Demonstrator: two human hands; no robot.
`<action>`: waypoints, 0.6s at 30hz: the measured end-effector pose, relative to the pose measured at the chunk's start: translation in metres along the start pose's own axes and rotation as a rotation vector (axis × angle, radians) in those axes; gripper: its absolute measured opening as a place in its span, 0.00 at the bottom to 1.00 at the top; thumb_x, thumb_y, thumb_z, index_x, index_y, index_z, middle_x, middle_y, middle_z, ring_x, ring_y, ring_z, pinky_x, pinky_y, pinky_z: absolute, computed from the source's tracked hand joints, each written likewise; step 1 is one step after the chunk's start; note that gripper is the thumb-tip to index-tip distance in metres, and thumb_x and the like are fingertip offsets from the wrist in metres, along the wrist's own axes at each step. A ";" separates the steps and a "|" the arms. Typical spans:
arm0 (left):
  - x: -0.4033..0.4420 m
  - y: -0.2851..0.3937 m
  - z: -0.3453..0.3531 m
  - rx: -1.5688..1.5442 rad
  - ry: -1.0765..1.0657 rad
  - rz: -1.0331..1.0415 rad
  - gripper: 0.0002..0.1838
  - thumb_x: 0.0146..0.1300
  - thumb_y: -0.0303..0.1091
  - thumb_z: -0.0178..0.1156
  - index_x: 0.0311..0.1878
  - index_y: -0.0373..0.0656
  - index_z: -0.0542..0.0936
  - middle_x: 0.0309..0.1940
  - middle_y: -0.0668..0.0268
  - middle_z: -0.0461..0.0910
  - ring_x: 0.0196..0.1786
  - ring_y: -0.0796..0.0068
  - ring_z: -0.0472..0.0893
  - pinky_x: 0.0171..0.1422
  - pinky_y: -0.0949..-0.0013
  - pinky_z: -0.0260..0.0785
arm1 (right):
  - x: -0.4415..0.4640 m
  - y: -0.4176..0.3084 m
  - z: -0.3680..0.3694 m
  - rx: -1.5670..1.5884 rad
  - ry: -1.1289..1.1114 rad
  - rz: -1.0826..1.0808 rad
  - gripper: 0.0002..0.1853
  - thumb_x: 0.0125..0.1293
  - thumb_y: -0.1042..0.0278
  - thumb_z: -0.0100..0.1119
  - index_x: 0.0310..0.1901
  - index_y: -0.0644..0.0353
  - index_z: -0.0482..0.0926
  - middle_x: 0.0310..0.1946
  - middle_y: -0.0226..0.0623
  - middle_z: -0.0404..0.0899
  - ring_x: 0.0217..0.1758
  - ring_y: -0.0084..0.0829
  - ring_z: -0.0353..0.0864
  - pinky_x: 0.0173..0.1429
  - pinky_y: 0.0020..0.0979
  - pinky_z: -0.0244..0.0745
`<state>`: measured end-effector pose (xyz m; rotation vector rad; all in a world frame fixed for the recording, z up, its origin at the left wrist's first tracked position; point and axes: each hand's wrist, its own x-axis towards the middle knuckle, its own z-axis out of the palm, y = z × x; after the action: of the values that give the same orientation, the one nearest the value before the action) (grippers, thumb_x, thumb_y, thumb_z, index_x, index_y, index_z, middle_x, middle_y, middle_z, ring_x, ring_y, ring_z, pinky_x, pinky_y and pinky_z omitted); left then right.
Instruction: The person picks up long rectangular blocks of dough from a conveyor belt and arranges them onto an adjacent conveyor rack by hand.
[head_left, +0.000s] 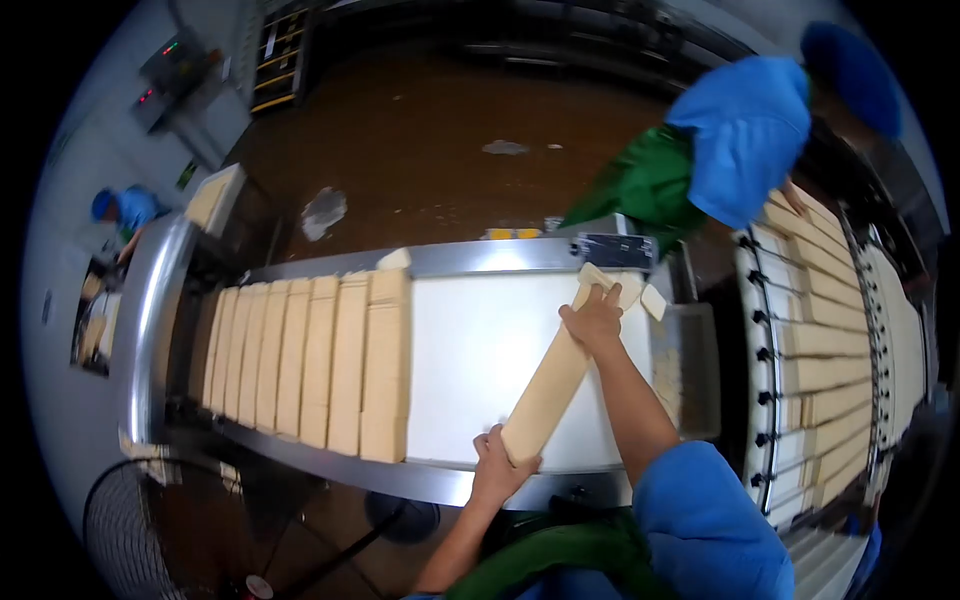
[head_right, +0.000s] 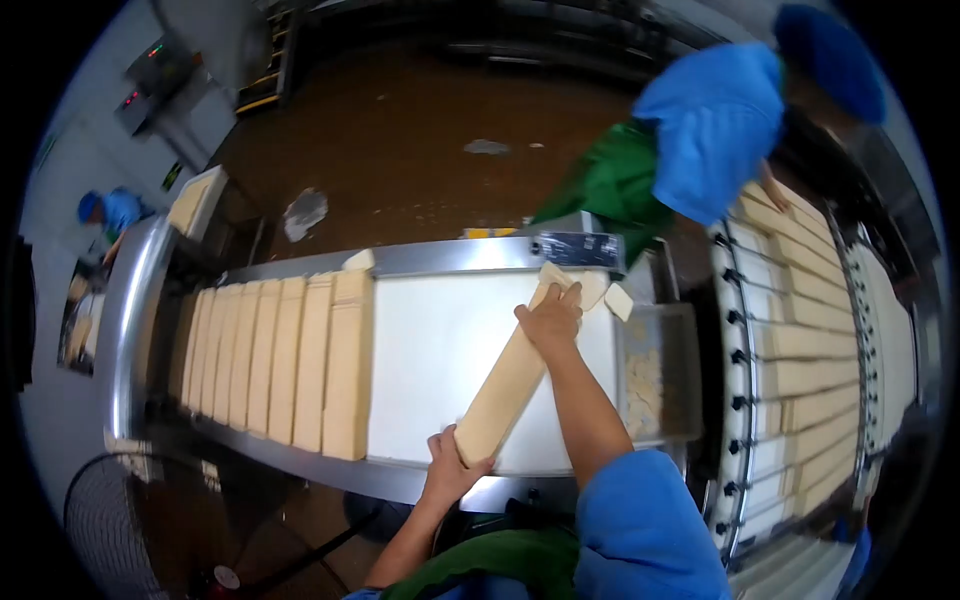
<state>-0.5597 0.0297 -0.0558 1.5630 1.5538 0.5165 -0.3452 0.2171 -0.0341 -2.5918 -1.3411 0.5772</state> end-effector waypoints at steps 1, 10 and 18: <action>-0.001 0.015 0.010 0.025 -0.125 -0.067 0.43 0.45 0.40 0.72 0.59 0.35 0.59 0.51 0.42 0.61 0.46 0.38 0.73 0.51 0.47 0.70 | -0.002 0.026 -0.012 0.033 0.092 0.031 0.47 0.49 0.46 0.63 0.66 0.63 0.57 0.70 0.56 0.45 0.62 0.58 0.65 0.64 0.45 0.65; -0.012 0.097 0.102 0.201 0.011 0.386 0.41 0.46 0.30 0.69 0.62 0.35 0.58 0.55 0.42 0.59 0.52 0.38 0.70 0.56 0.52 0.68 | -0.070 0.228 -0.104 0.512 0.361 0.349 0.43 0.50 0.53 0.63 0.62 0.66 0.53 0.60 0.58 0.55 0.59 0.61 0.65 0.61 0.50 0.66; -0.078 0.190 0.221 0.035 -0.225 1.323 0.31 0.49 0.29 0.67 0.60 0.47 0.71 0.54 0.48 0.66 0.57 0.48 0.70 0.53 0.58 0.71 | -0.223 0.481 -0.222 0.847 0.681 0.809 0.39 0.54 0.50 0.61 0.58 0.73 0.61 0.51 0.65 0.66 0.54 0.58 0.71 0.57 0.47 0.72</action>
<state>-0.2825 -0.0802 -0.0077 2.4329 0.1683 0.9395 -0.0112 -0.2377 0.0730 -2.1356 0.1877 0.2066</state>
